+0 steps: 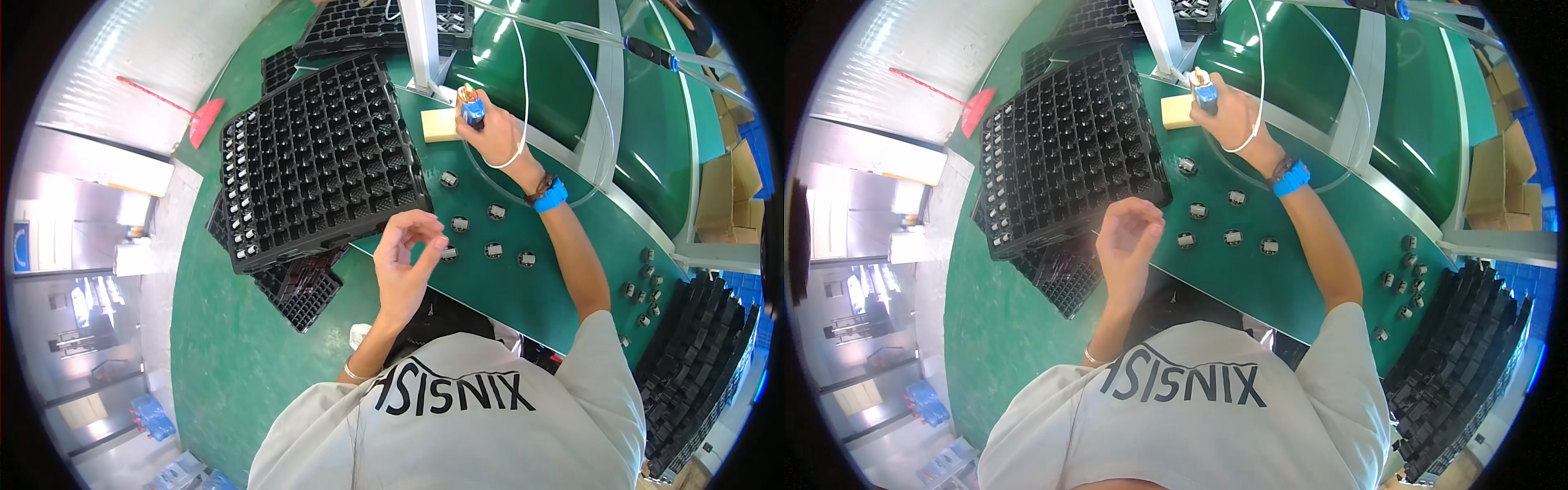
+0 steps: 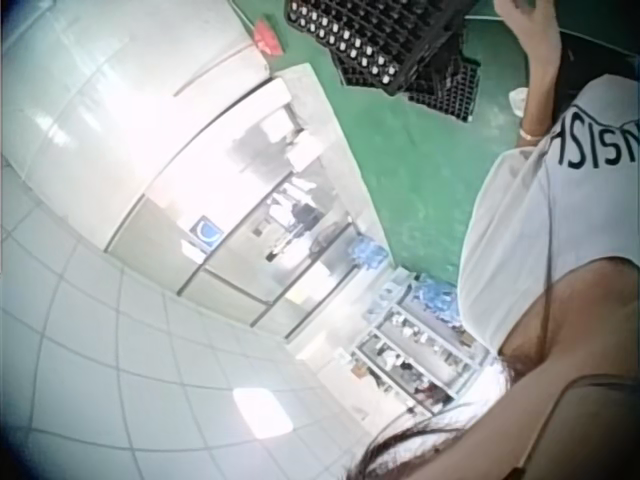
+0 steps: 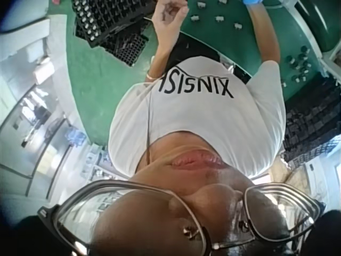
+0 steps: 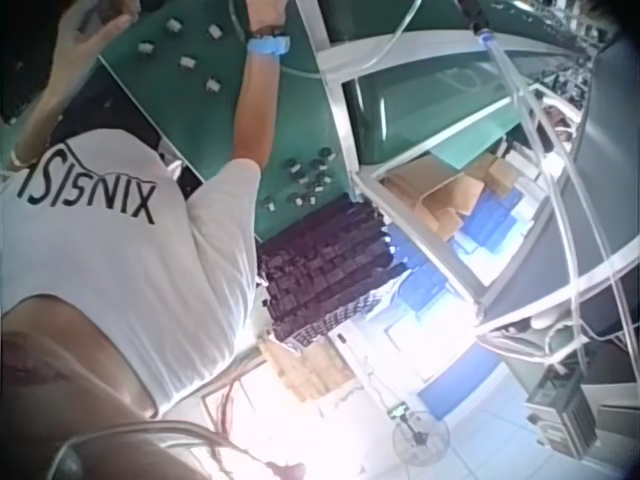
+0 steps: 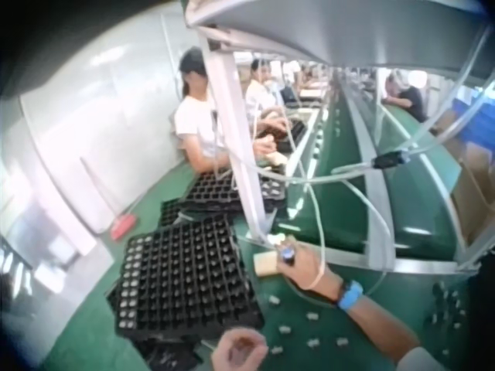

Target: Picking up small electronic components from trays and using a pneumatic dispenser tool on them at an assembly line.

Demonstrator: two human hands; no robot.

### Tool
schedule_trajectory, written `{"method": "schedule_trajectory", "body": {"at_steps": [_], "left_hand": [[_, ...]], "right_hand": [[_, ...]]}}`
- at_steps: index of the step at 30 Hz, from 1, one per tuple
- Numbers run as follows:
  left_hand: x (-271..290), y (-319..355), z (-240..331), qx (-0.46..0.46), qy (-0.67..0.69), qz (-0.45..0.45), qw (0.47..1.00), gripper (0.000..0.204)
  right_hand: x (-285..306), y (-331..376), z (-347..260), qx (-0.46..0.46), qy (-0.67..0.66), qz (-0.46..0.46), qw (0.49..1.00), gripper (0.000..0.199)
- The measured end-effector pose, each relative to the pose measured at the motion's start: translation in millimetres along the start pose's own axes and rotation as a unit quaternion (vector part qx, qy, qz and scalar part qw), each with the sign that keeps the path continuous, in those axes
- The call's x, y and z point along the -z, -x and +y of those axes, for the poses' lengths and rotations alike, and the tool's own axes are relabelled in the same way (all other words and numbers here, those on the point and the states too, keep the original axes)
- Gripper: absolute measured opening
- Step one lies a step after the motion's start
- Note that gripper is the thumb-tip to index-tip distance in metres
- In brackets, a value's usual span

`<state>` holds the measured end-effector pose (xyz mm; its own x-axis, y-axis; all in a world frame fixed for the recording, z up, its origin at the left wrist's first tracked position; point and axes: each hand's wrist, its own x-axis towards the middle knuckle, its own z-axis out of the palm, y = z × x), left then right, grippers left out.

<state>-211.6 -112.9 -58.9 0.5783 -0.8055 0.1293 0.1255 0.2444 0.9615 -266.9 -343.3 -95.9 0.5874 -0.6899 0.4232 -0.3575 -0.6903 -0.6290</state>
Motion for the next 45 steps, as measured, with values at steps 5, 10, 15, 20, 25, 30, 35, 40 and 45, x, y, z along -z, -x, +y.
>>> {"method": "schedule_trajectory", "body": {"at_steps": [5, 10, 15, 20, 25, 30, 35, 40, 45], "left_hand": [[-35.3, -7.1, 66.8, -0.120, 0.041, -0.376, 0.918, 0.022], [-78.8, -1.6, 128.5, -0.058, 0.256, -0.509, 0.820, 0.010], [-92.2, -18.6, 157.8, 0.038, 0.195, -0.669, 0.716, 0.017], [-111.0, 4.1, 127.7, -0.222, 0.304, -0.364, 0.852, 0.020], [-114.5, -10.8, 130.2, -0.269, 0.278, -0.390, 0.836, 0.022], [-98.2, -20.5, 143.4, -0.061, 0.177, -0.533, 0.825, 0.014], [-88.9, -77.3, 144.7, -0.353, 0.174, -0.516, 0.761, 0.018], [-66.9, -87.0, 141.0, -0.321, 0.164, -0.456, 0.814, 0.021], [-47.1, -96.2, 140.0, -0.294, 0.053, -0.381, 0.875, 0.022]], "right_hand": [[-4.6, -1.1, 8.6, 0.017, -0.013, 0.029, 0.999, 0.032], [-10.3, -1.6, 10.2, -0.004, 0.003, 0.036, 0.999, 0.034], [-11.1, -0.6, 5.6, 0.002, 0.004, 0.031, 1.000, 0.037], [-11.5, 3.6, 7.3, 0.007, -0.018, 0.032, 0.999, 0.032], [0.1, -2.0, 11.4, 0.006, 0.016, 0.032, 0.999, 0.033], [-1.1, -6.4, -1.2, 0.017, -0.025, 0.022, 0.999, 0.031], [-5.5, 1.6, -1.8, -0.035, 0.004, 0.002, 0.999, 0.031], [-6.0, 4.7, -0.3, -0.044, -0.014, 0.009, 0.999, 0.030], [-5.3, 5.0, -16.2, -0.059, -0.026, 0.006, 0.998, 0.025]]}}
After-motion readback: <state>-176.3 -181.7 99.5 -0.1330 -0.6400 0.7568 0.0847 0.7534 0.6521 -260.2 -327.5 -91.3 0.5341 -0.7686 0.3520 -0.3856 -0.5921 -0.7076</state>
